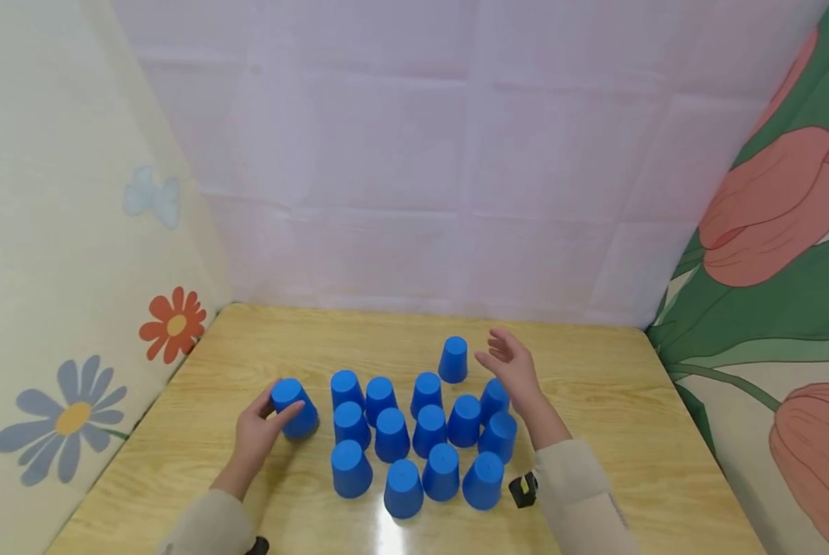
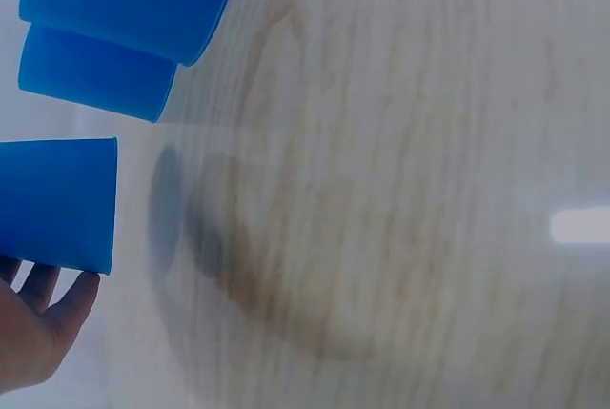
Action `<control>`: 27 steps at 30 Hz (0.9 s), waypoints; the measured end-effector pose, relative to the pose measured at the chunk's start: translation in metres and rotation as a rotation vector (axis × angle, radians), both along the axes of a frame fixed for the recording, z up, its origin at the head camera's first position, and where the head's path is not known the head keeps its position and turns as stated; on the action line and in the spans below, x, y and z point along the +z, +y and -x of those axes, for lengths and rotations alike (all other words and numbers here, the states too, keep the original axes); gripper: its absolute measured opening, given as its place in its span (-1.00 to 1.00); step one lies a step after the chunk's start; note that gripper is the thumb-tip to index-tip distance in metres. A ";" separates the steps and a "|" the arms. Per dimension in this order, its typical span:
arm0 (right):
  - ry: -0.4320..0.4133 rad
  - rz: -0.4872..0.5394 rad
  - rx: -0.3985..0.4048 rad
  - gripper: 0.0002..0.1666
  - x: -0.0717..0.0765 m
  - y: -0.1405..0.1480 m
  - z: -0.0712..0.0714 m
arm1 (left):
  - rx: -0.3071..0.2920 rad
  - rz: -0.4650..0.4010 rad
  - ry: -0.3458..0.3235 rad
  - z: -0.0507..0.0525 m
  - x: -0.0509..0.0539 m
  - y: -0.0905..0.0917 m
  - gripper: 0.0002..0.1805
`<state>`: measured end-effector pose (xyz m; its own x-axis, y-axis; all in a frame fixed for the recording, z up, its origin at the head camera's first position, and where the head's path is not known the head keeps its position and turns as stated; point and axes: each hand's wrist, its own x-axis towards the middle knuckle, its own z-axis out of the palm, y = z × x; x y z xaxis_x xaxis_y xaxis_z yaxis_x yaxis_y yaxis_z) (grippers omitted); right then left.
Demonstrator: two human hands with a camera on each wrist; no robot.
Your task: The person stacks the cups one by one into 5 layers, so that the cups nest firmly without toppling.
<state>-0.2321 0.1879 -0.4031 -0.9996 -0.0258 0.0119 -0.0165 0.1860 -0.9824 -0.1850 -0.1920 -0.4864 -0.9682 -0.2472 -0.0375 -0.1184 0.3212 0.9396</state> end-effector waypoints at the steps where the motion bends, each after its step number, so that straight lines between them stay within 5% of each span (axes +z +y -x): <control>1: -0.001 0.004 0.001 -0.37 -0.001 0.001 -0.003 | 0.008 0.002 0.003 0.002 0.001 0.000 -0.15; 18: -0.021 0.089 -0.076 -0.41 -0.025 0.022 -0.050 | 0.066 0.027 0.040 0.028 0.019 -0.005 -0.22; 27: -0.043 0.109 -0.104 -0.39 -0.039 0.030 -0.068 | 0.034 0.055 0.054 0.041 0.030 -0.003 -0.21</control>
<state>-0.1643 0.2183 -0.4424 -0.9965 0.0767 -0.0336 0.0395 0.0768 -0.9963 -0.2265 -0.1955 -0.4559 -0.9595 -0.2803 0.0293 -0.0796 0.3693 0.9259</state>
